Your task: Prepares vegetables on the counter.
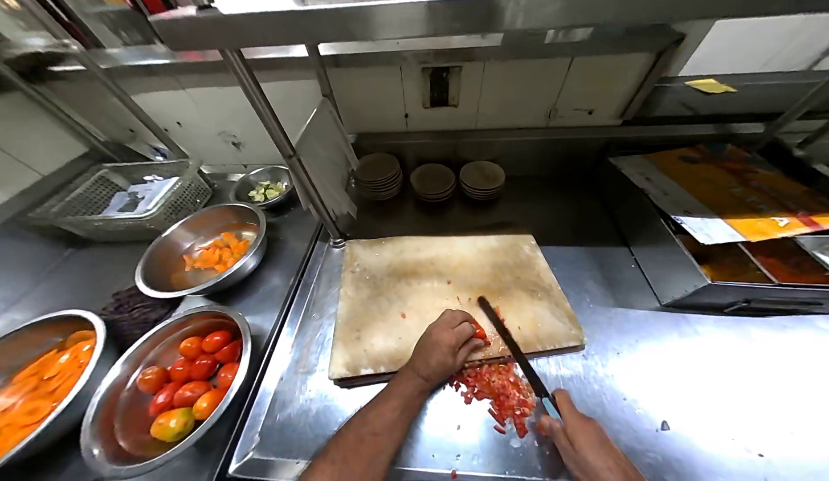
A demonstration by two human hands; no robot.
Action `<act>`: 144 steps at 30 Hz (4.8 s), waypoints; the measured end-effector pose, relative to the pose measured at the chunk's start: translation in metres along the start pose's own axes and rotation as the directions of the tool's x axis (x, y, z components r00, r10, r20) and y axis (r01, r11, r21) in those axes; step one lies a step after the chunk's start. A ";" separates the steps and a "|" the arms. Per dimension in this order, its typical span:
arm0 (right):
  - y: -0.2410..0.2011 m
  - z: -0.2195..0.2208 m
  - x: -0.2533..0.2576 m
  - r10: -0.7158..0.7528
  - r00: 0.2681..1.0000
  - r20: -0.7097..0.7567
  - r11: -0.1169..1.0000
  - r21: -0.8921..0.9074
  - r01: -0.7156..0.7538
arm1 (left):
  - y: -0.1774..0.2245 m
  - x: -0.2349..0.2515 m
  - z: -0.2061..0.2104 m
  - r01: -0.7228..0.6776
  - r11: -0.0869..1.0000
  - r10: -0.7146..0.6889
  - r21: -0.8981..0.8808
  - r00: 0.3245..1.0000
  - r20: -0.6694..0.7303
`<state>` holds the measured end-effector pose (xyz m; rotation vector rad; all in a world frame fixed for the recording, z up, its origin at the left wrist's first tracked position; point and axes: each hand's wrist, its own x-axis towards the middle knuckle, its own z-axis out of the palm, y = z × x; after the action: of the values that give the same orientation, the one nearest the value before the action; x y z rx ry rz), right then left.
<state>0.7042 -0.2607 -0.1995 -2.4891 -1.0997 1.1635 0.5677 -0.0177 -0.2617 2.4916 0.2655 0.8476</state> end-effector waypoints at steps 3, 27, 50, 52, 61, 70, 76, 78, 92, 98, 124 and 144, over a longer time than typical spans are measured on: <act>-0.024 -0.014 -0.002 -0.005 1.000 -0.003 0.997 -0.078 0.004 | -0.002 0.000 0.000 -0.010 1.000 0.011 0.007 1.000 -0.008; -0.031 -0.016 -0.012 -0.046 0.999 0.008 0.992 -0.120 0.047 | -0.003 -0.002 -0.002 0.012 0.997 -0.013 -0.074 1.000 -0.011; -0.045 -0.016 -0.010 -0.038 0.997 0.073 0.982 -0.181 0.050 | -0.004 -0.003 -0.004 0.007 0.992 -0.008 -0.129 1.000 -0.011; -0.057 -0.014 0.003 -0.037 0.997 0.074 0.978 -0.203 0.051 | -0.004 -0.002 -0.004 0.002 0.993 -0.003 -0.122 1.000 -0.011; -0.046 0.007 0.029 -0.044 0.997 0.062 0.988 -0.148 0.053 | -0.002 -0.001 -0.006 0.033 0.996 -0.032 -0.082 0.999 0.023; -0.080 -0.029 -0.003 -0.001 0.987 0.163 0.966 -0.253 0.043 | -0.001 -0.023 -0.024 -0.029 0.998 0.037 -0.060 0.989 0.145; -0.064 -0.003 0.024 -0.045 0.989 0.139 0.978 -0.194 0.072 | -0.004 -0.025 -0.023 -0.043 0.998 0.050 -0.054 0.989 0.140; -0.075 -0.020 0.008 -0.020 0.985 0.170 0.973 -0.223 0.058 | -0.004 -0.023 -0.024 -0.043 0.998 0.051 -0.055 0.987 0.151; -0.045 -0.014 0.007 0.003 0.998 0.065 0.993 -0.115 0.005 | -0.003 0.000 -0.039 0.019 0.998 0.006 -0.062 0.925 0.379; -0.055 -0.040 0.000 0.015 0.994 0.105 0.970 -0.245 0.011 | 0.005 0.012 -0.023 -0.062 0.998 0.055 0.005 0.911 0.408; -0.064 0.014 0.010 0.023 0.999 0.046 0.980 -0.199 -0.013 | -0.003 -0.015 -0.009 -0.097 0.995 0.095 0.004 0.983 0.156; -0.062 0.014 0.017 -0.012 0.995 0.095 0.989 -0.146 0.026 | -0.001 -0.021 -0.009 -0.113 0.994 0.112 0.004 0.989 0.094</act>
<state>0.6671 -0.2071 -0.1913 -2.5484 -1.2749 1.2478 0.5457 -0.0202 -0.2673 2.5661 0.0978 0.7729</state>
